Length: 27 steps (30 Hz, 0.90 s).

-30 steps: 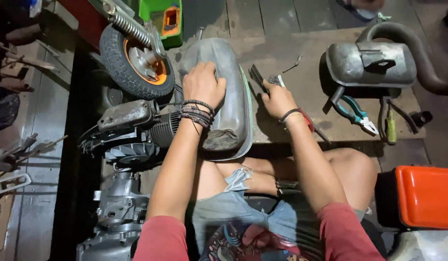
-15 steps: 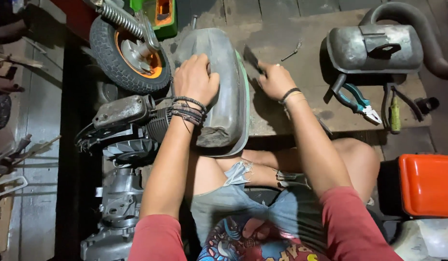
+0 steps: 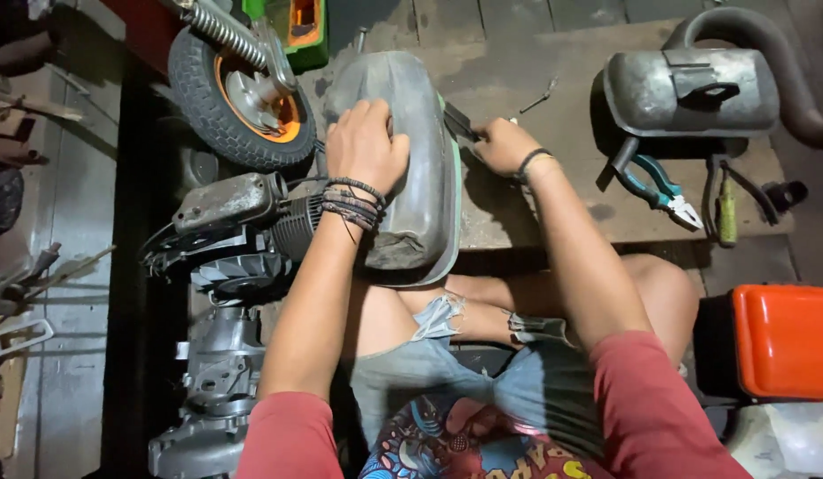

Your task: The person is cleaning a metal engine component by scrubbing it with a wire brush and scraping it with a metal tool.

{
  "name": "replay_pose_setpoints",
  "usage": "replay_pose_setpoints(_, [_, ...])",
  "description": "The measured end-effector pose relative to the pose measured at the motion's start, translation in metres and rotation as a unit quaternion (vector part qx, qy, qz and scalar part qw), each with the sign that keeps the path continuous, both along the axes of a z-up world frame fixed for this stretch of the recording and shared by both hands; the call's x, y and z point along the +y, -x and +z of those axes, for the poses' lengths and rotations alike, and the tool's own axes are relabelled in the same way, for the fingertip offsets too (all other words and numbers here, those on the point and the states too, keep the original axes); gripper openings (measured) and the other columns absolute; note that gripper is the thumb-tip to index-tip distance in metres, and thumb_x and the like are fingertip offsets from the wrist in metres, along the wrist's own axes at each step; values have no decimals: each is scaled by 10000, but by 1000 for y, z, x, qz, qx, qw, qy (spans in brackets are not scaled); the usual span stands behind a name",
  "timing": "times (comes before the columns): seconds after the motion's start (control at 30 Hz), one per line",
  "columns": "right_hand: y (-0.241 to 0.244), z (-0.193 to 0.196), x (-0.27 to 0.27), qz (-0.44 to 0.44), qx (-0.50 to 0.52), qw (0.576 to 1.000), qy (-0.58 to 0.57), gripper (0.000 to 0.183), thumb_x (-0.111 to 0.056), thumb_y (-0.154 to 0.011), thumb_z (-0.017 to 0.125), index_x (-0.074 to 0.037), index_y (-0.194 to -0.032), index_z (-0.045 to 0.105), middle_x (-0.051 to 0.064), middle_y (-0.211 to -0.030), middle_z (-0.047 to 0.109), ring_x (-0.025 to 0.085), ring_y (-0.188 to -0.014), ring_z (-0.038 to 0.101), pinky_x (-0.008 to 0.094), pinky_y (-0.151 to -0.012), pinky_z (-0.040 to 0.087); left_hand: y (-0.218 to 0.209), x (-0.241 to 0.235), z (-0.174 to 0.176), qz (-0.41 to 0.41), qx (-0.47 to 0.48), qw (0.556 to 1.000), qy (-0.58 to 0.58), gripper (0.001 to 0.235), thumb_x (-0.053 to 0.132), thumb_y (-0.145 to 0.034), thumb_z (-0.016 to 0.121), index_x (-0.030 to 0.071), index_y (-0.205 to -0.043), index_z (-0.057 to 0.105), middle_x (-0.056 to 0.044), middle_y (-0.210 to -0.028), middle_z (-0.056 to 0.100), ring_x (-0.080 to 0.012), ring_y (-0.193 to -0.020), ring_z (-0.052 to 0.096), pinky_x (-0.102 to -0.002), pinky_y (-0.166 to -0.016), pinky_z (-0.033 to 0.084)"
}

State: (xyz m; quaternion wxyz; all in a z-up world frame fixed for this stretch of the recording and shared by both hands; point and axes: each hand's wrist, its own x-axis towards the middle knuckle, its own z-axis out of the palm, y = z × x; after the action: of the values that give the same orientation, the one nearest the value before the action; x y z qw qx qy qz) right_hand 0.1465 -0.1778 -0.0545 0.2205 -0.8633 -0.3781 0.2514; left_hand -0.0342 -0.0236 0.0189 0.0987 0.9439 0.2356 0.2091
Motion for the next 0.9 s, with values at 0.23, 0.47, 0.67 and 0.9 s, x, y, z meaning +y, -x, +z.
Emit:
replay_pose_setpoints(0.23, [5,-7,-4,-54,11,994,-98,443,-128,-985,552,23,-1398,603,303,-1240,683,468,-1223,615,591,-1011,496,-5,5,-3,7,0,1000,-7,143,282,-742,586,170,-760,500,-79,-783,537,-364,-848,628,-503,-792,484])
replay_pose_setpoints(0.47, [-14,-58,-12,-64,-77,979,-179,512,-120,-816,524,-23,-1296,674,238,-1067,740,511,-952,651,503,-818,529,-9,0,-6,15,-46,998,-48,140,198,-772,622,77,-832,582,-111,-839,610,-358,-819,607,-465,-788,482])
replay_pose_setpoints(0.67, [4,-79,-29,-40,-124,983,-132,484,-128,-868,534,19,-1313,657,246,-1191,711,481,-1026,648,492,-911,516,-14,3,-8,12,-52,997,-53,149,197,-772,638,71,-838,594,-124,-848,616,-368,-817,608,-479,-796,483])
replay_pose_setpoints(0.9, [52,-41,-71,-33,-64,992,-101,260,-150,-908,509,-76,-1124,633,224,-1004,734,542,-894,624,589,-781,487,-19,-1,-7,54,21,996,-64,307,241,-779,628,38,-1009,615,-174,-956,638,-394,-881,622,-509,-819,493])
